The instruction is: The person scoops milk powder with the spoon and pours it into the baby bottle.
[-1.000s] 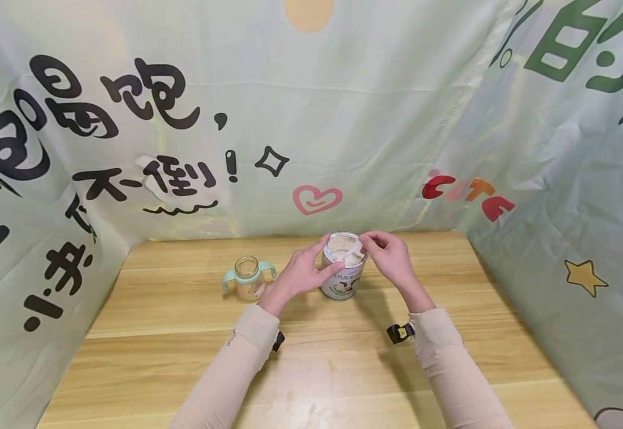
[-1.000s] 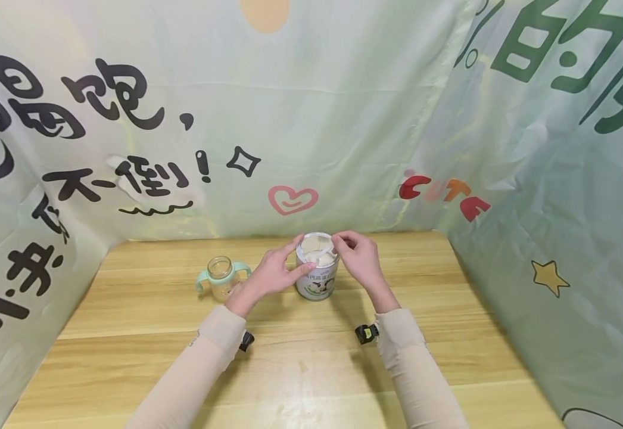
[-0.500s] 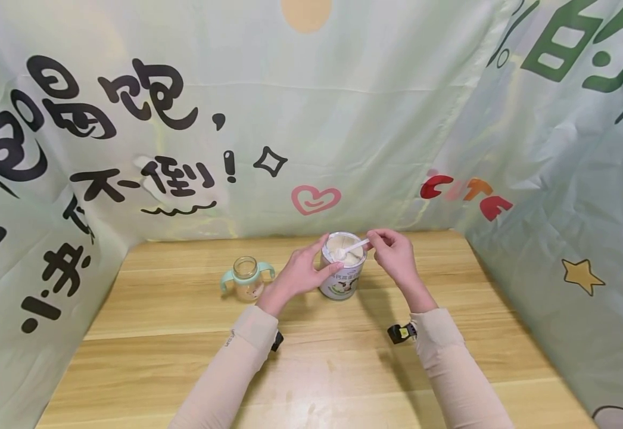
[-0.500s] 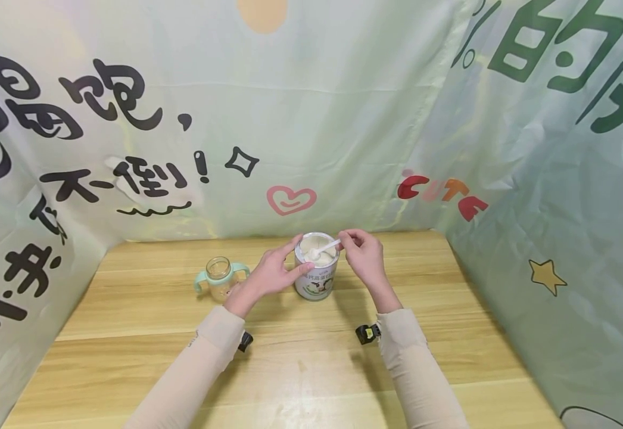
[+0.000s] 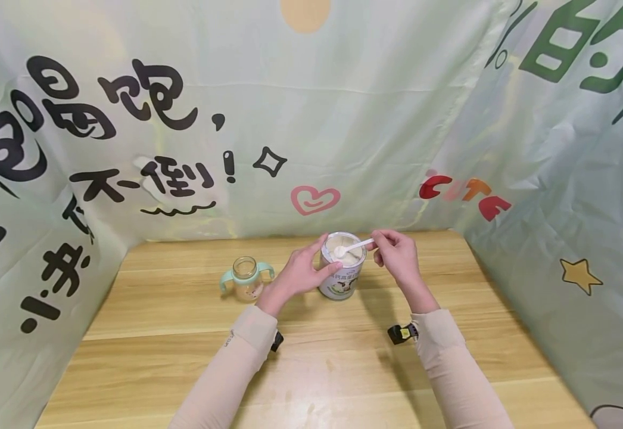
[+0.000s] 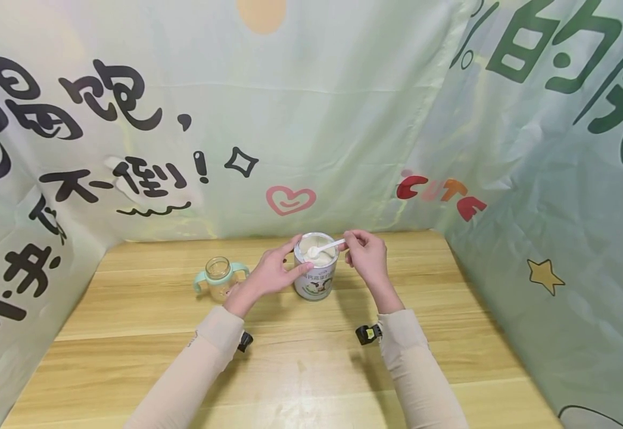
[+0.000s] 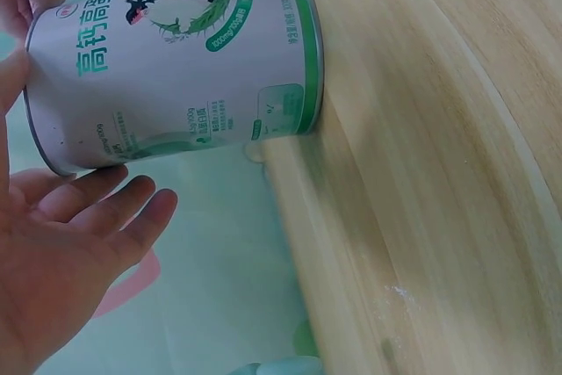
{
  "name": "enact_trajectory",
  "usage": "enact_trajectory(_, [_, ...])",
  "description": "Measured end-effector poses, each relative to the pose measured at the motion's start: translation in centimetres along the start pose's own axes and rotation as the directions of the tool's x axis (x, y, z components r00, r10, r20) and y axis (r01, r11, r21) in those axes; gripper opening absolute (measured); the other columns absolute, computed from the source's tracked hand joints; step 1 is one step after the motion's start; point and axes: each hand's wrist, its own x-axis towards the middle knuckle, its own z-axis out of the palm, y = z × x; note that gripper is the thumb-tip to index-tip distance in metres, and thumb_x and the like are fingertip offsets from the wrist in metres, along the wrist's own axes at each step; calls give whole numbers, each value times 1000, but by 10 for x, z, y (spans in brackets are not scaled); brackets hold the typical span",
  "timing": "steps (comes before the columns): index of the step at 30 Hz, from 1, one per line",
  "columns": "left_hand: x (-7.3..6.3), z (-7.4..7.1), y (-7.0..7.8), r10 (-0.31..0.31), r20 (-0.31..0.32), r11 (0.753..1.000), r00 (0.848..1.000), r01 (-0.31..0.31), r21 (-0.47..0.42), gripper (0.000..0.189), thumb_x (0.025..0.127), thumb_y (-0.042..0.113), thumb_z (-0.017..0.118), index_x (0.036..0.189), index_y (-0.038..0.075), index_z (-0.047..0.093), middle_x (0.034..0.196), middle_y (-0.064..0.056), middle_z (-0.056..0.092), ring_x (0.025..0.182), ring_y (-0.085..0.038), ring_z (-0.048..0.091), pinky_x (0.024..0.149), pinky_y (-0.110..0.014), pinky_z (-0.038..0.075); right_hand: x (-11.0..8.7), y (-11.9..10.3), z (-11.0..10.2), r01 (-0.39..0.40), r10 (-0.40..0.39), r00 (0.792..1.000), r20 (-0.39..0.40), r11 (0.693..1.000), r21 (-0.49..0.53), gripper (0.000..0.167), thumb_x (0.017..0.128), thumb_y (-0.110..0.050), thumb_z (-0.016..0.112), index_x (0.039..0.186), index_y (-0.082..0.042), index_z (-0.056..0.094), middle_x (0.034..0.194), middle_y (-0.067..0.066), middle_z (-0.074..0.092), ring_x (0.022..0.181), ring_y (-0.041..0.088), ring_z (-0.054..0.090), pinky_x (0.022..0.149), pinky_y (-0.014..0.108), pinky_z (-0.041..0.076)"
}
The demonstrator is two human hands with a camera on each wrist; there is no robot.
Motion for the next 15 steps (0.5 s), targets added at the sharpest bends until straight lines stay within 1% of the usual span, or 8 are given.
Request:
enact_trajectory(6, [2, 0, 1, 6, -9, 1000, 1000, -6, -8, 90, 98, 58, 68, 168, 16, 29, 162, -22, 46, 150, -40, 47, 123, -55, 40, 1, -1, -2, 5, -5, 1000, -8, 1000, 14, 32, 108, -25, 61, 117, 5, 70, 80, 2, 74, 55, 6, 59, 54, 20, 54])
enact_trajectory(12, [-1, 2, 1, 7, 12, 1000, 1000, -7, 2, 91, 99, 57, 68, 168, 13, 28, 162, -23, 46, 149, -39, 48, 123, -52, 42, -1, 3, -1, -9, 9, 1000, -7, 1000, 20, 37, 108, -28, 62, 119, 7, 69, 79, 0, 74, 57, 6, 62, 57, 21, 57])
enact_trajectory(15, [0, 0, 3, 6, 10, 1000, 1000, -6, 6, 91, 99, 56, 67, 168, 13, 27, 161, -24, 46, 148, -41, 48, 123, -53, 41, 0, 2, -1, 8, -7, 1000, -13, 999, 39, 36, 108, -26, 62, 118, 7, 68, 79, -1, 74, 58, 6, 62, 57, 21, 57])
